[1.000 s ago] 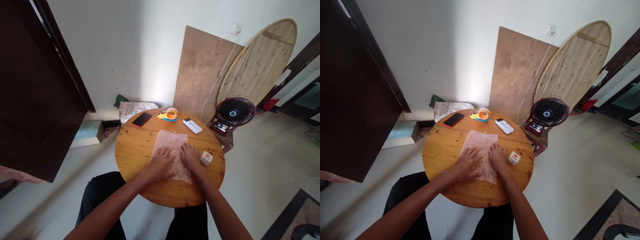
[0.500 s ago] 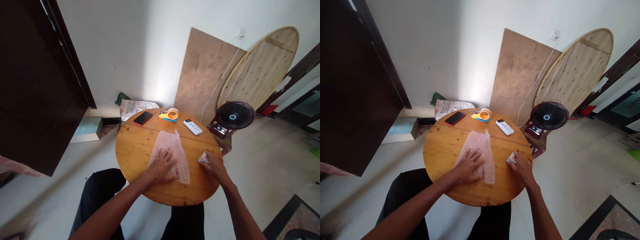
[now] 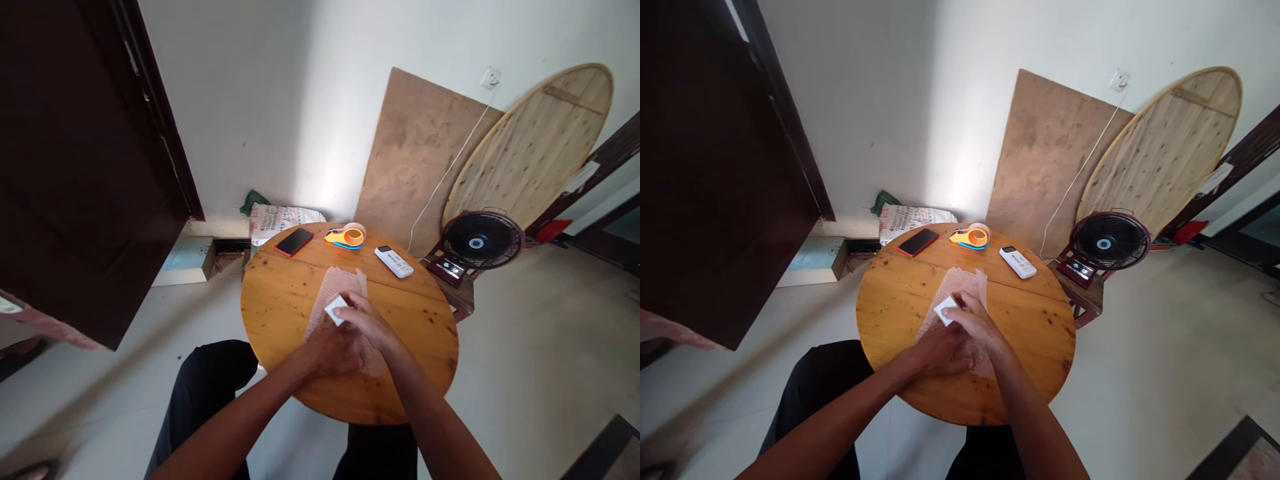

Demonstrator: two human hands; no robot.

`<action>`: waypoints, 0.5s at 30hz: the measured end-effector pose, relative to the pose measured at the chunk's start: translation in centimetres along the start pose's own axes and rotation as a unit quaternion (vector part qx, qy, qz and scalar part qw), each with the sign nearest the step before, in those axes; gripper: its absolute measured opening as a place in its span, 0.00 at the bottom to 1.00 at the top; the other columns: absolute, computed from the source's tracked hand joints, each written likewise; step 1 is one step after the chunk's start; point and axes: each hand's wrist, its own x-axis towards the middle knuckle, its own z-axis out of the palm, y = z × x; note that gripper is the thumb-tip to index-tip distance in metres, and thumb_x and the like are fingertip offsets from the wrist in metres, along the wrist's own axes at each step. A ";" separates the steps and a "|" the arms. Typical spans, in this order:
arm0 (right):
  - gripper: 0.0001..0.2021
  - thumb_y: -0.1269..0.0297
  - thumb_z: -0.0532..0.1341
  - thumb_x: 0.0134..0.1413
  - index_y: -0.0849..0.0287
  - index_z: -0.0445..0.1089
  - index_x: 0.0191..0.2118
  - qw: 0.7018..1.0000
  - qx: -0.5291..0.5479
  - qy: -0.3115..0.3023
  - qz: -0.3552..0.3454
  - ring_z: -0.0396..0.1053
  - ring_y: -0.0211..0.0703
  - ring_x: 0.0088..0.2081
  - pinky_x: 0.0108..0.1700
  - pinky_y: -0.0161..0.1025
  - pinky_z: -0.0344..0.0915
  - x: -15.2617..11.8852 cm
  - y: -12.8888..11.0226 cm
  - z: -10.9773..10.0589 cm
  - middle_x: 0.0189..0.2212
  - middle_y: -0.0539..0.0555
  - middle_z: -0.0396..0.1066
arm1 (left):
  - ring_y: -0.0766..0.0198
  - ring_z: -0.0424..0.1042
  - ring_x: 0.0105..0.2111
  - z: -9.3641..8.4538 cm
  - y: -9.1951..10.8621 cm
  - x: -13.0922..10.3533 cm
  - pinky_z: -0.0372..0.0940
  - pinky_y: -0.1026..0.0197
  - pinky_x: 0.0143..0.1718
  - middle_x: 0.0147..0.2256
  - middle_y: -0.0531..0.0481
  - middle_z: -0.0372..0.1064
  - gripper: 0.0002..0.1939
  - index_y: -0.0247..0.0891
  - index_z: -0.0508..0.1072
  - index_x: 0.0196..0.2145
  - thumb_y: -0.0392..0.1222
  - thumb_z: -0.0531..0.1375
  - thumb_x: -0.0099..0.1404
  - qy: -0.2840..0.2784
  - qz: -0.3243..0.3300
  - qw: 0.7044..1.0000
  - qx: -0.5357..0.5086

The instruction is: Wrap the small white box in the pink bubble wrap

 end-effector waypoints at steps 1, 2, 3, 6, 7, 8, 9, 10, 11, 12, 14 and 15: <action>0.12 0.62 0.60 0.46 0.58 0.69 0.39 1.000 -0.009 0.018 0.011 0.68 0.42 0.36 0.38 0.37 0.64 1.1 1.1 -0.1 0.33 0.50 0.71 | 0.43 0.45 0.62 -0.1 0.0 0.0 0.43 0.39 0.61 0.62 0.42 0.49 0.36 0.42 0.55 0.60 0.56 0.58 0.57 -0.001 0.000 1.000 0.004; 0.12 0.62 0.59 0.45 0.59 0.68 0.38 0.999 -0.019 0.036 0.020 0.68 0.42 0.36 0.38 0.37 0.64 1.9 2.1 -0.6 0.32 0.49 0.71 | 0.42 0.43 0.62 -0.1 -0.1 -0.1 0.42 0.38 0.61 0.62 0.42 0.49 0.36 0.43 0.57 0.60 0.57 0.58 0.57 -0.001 -0.002 1.000 0.009; 0.12 0.62 0.59 0.44 0.59 0.68 0.37 0.997 -0.034 0.065 0.021 0.67 0.42 0.35 0.37 0.37 0.64 2.4 3.2 -1.2 0.31 0.49 0.70 | 0.41 0.42 0.63 0.0 -0.2 -0.1 0.40 0.36 0.61 0.62 0.42 0.49 0.36 0.44 0.58 0.59 0.58 0.58 0.56 -0.001 -0.004 1.000 0.012; 0.13 0.60 0.59 0.44 0.59 0.68 0.38 0.994 -0.035 0.099 0.027 0.66 0.42 0.36 0.38 0.37 0.64 2.2 5.3 -3.3 0.32 0.49 0.70 | 0.41 0.41 0.63 0.4 -0.6 0.0 0.37 0.34 0.60 0.61 0.42 0.49 0.34 0.45 0.62 0.56 0.61 0.58 0.55 -0.001 -0.008 1.000 0.008; 0.15 0.60 0.59 0.44 0.59 0.68 0.39 0.994 -0.029 0.100 0.030 0.67 0.43 0.36 0.39 0.37 0.64 1.8 5.7 -3.8 0.33 0.49 0.70 | 0.41 0.42 0.62 0.5 -0.7 0.0 0.37 0.34 0.60 0.61 0.43 0.49 0.33 0.45 0.63 0.56 0.61 0.58 0.55 -0.001 -0.007 1.000 0.001; 0.16 0.59 0.59 0.44 0.59 0.67 0.40 0.994 -0.023 0.099 0.032 0.67 0.43 0.37 0.39 0.38 0.64 1.3 5.9 -4.2 0.34 0.50 0.71 | 0.42 0.43 0.62 0.5 -0.8 0.0 0.38 0.35 0.60 0.61 0.43 0.50 0.33 0.45 0.64 0.55 0.61 0.58 0.55 0.003 -0.008 1.000 -0.006; 0.17 0.59 0.60 0.44 0.59 0.67 0.41 0.995 -0.020 0.097 0.032 0.67 0.43 0.37 0.40 0.38 0.64 0.8 6.0 -4.4 0.35 0.50 0.71 | 0.43 0.44 0.62 0.4 -0.8 0.0 0.39 0.36 0.60 0.60 0.43 0.51 0.31 0.45 0.64 0.54 0.59 0.59 0.55 0.010 -0.011 1.000 -0.013; 0.17 0.59 0.60 0.43 0.59 0.67 0.42 0.995 -0.022 0.095 0.031 0.67 0.43 0.38 0.41 0.39 0.64 0.4 6.1 -4.4 0.35 0.50 0.71 | 0.45 0.46 0.61 0.3 -0.9 -0.1 0.40 0.38 0.61 0.59 0.44 0.53 0.29 0.45 0.64 0.54 0.56 0.59 0.56 0.020 -0.019 0.999 -0.017; 0.18 0.59 0.60 0.43 0.59 0.66 0.43 0.995 -0.029 0.092 0.029 0.68 0.44 0.38 0.41 0.39 0.64 0.1 6.2 -4.3 0.36 0.50 0.71 | 0.47 0.48 0.61 0.0 -1.0 -0.3 0.41 0.40 0.61 0.58 0.44 0.55 0.26 0.44 0.64 0.53 0.52 0.58 0.58 0.033 -0.031 0.999 -0.016; 0.19 0.59 0.60 0.43 0.59 0.66 0.44 0.995 -0.042 0.090 0.028 0.68 0.44 0.38 0.41 0.39 0.65 -0.1 6.3 -4.2 0.36 0.51 0.71 | 0.49 0.50 0.59 -0.3 -1.0 -0.6 0.42 0.42 0.61 0.56 0.45 0.57 0.23 0.43 0.65 0.52 0.48 0.58 0.59 0.044 -0.047 0.998 -0.010; 0.22 0.60 0.61 0.43 0.58 0.65 0.48 0.991 -0.094 0.090 0.025 0.68 0.45 0.39 0.43 0.41 0.65 -0.3 6.7 -4.0 0.38 0.52 0.71 | 0.51 0.55 0.56 -1.1 -1.3 -1.3 0.46 0.45 0.60 0.52 0.44 0.62 0.17 0.41 0.68 0.47 0.44 0.57 0.59 0.055 -0.079 0.995 0.005; 0.24 0.61 0.61 0.43 0.58 0.64 0.49 0.987 -0.134 0.087 0.018 0.68 0.46 0.40 0.44 0.42 0.65 -0.3 7.0 -3.9 0.40 0.52 0.71 | 0.52 0.58 0.54 -1.5 -1.4 -1.7 0.48 0.46 0.59 0.49 0.45 0.64 0.15 0.40 0.69 0.44 0.44 0.57 0.59 0.052 -0.092 0.994 0.011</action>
